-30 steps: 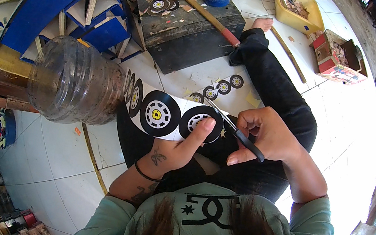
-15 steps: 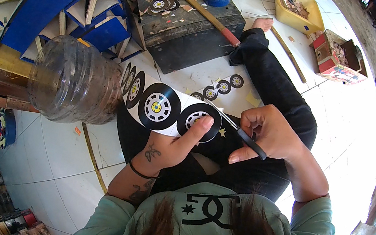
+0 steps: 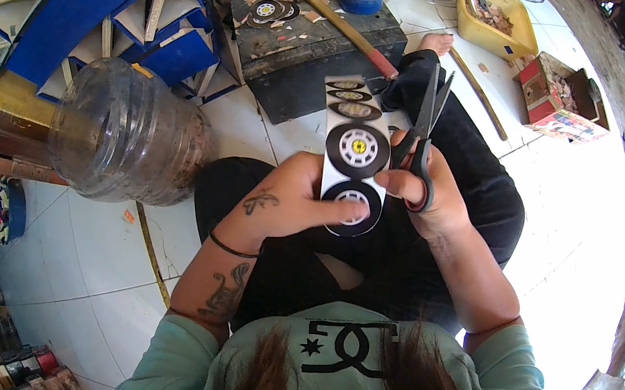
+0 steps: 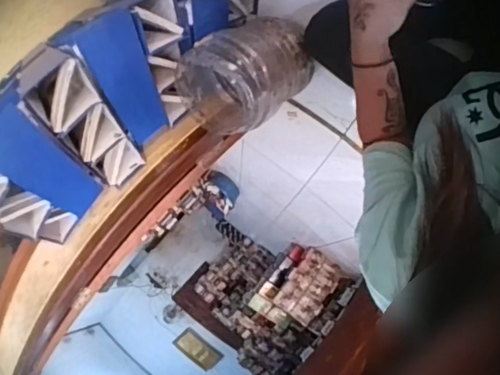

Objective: The person sits on the floor and uses scissors to cut circular wheel-shaped stickers from a printed sheet. They hold the sheet in their left hand and cut around each design with their right hand, placing the cut stickers on the floor.

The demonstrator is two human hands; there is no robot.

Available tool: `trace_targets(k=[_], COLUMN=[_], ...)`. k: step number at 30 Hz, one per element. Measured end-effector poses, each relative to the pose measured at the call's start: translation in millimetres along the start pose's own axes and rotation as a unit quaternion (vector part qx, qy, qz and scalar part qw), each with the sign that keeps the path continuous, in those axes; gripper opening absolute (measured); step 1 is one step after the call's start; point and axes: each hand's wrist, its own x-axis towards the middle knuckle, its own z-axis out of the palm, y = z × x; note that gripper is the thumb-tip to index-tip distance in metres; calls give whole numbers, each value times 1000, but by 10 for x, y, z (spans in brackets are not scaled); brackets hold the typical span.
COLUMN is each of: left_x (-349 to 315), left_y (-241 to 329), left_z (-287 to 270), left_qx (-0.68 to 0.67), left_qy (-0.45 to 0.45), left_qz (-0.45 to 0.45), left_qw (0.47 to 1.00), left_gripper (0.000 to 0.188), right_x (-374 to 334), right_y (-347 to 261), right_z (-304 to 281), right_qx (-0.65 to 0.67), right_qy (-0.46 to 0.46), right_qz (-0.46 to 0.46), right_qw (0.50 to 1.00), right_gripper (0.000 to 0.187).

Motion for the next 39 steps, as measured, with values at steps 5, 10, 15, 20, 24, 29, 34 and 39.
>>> trace_targets(k=[5,10,15,20,24,29,34,39], left_x=[-62,-96,-170,-151,-142,-169,-158,-161], left_y=[-224,-273,-179,-180,-190,-194,-200,-191], left_z=[305,383,292,339,354,345,367,377], left_qx=[-199,-73,-16,25,41,40,42,45], left_qy=[184,267,333,345,352,343,350,361], left_qz=[69,61,124,183,199,195,206,212], left_qw=[960,959,935,920,914,918,913,907], left_gripper=[23,24,19,21,24,24,24,25], right_x=[48,-42,-263,-322,-289,-279,-290,-289], right_y=[146,169,211,273,240,244,247,234], right_z=[70,-27,-115,-60,-23,-3,-13,1], right_qx=[7,-129,-191,-223,-221,-230,-225,-226], right_qy=[96,62,-74,-89,-93,-89,-83,-86], right_qz=[-61,-42,60,70,58,49,59,45], right_qw=[993,989,977,968,969,968,969,969], right_gripper=[21,27,36,45,46,46,46,46])
